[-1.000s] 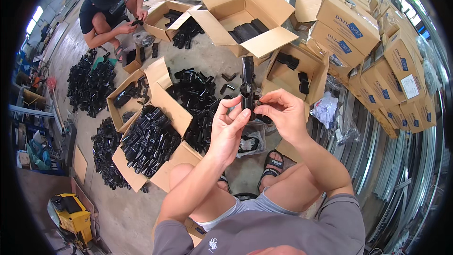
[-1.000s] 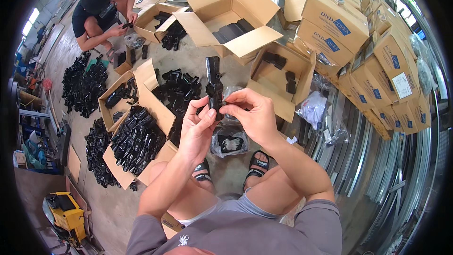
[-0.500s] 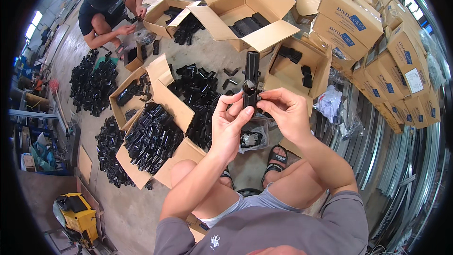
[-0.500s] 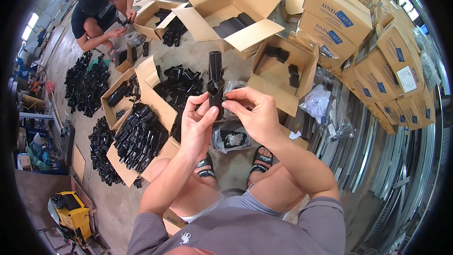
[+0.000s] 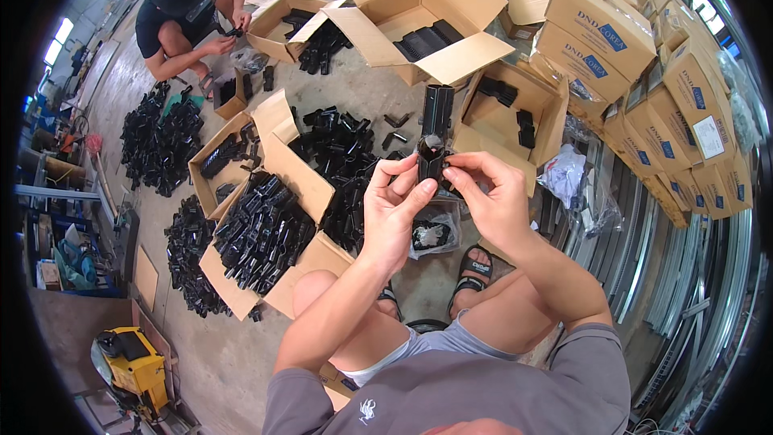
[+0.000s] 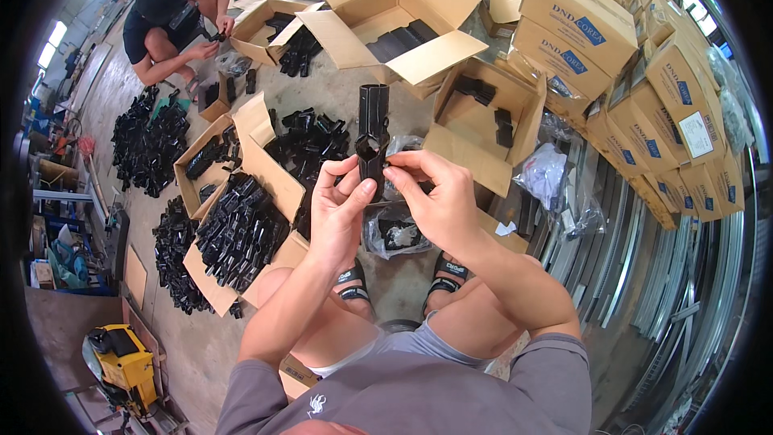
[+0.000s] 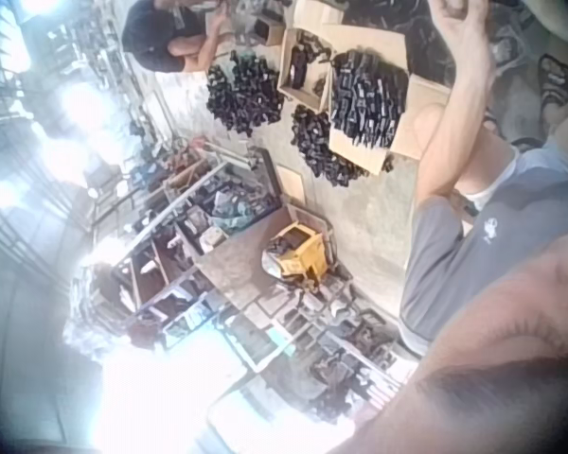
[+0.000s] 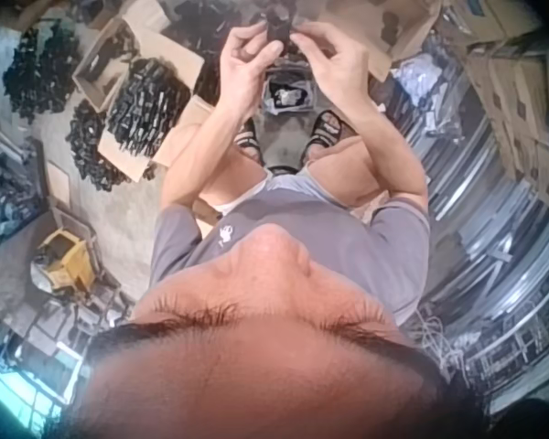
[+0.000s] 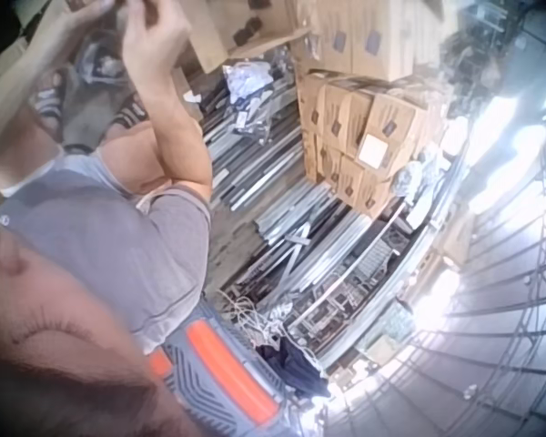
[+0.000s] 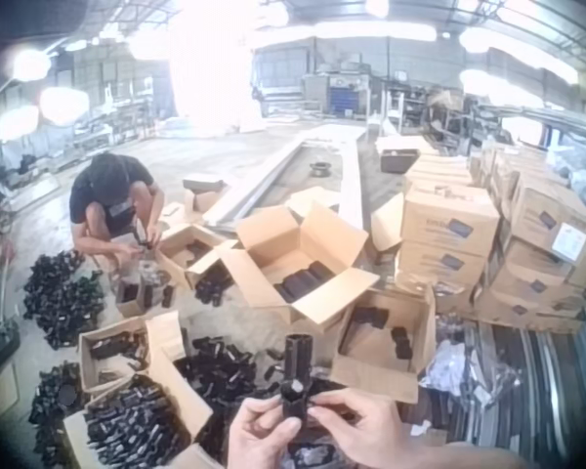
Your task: The person assembles black plastic components by hand while sitting on the floor. The person picks up individual black plastic pieces from boxes and fits them together to form larger assemblies.
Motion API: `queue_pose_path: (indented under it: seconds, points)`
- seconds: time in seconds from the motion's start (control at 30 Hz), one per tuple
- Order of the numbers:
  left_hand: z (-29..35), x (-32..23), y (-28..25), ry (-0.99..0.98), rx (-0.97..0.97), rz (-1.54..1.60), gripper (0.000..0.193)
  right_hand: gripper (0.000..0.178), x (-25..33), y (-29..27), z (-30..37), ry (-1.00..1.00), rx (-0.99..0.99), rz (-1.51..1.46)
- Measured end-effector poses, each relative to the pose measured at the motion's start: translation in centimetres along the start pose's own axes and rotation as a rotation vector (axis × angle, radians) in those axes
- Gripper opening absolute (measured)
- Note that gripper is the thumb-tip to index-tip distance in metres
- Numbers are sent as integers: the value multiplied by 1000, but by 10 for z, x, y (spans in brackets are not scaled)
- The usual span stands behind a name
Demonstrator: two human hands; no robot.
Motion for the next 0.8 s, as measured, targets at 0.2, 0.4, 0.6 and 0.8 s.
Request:
queue_pose_path:
  seconds: [0.2, 0.4, 0.6, 0.8]
  points:
    - [0, 0, 1, -24, -17, -4, 34, 12, -2, 2, 2, -51, -27, 66]
    - [1, 5, 0, 6, 7, -19, 35, 17, 0, 2, 0, -96, 34, 257]
    - [0, 2, 0, -22, -2, -3, 35, 19, 11, -1, -2, -126, 188, 284]
    - [3, 2, 0, -71, 32, 50, 33, 19, -6, -6, -2, 94, 267, 205]
Point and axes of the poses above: each hand's wrist, its own z-axis away from the middle knuckle, its own y-axis out of the palm, x = y × z, the point moved 2 cm from there along -z, towards the middle knuckle, and after that the axes turned 8 degrees about -z, right-handed, at the moved point
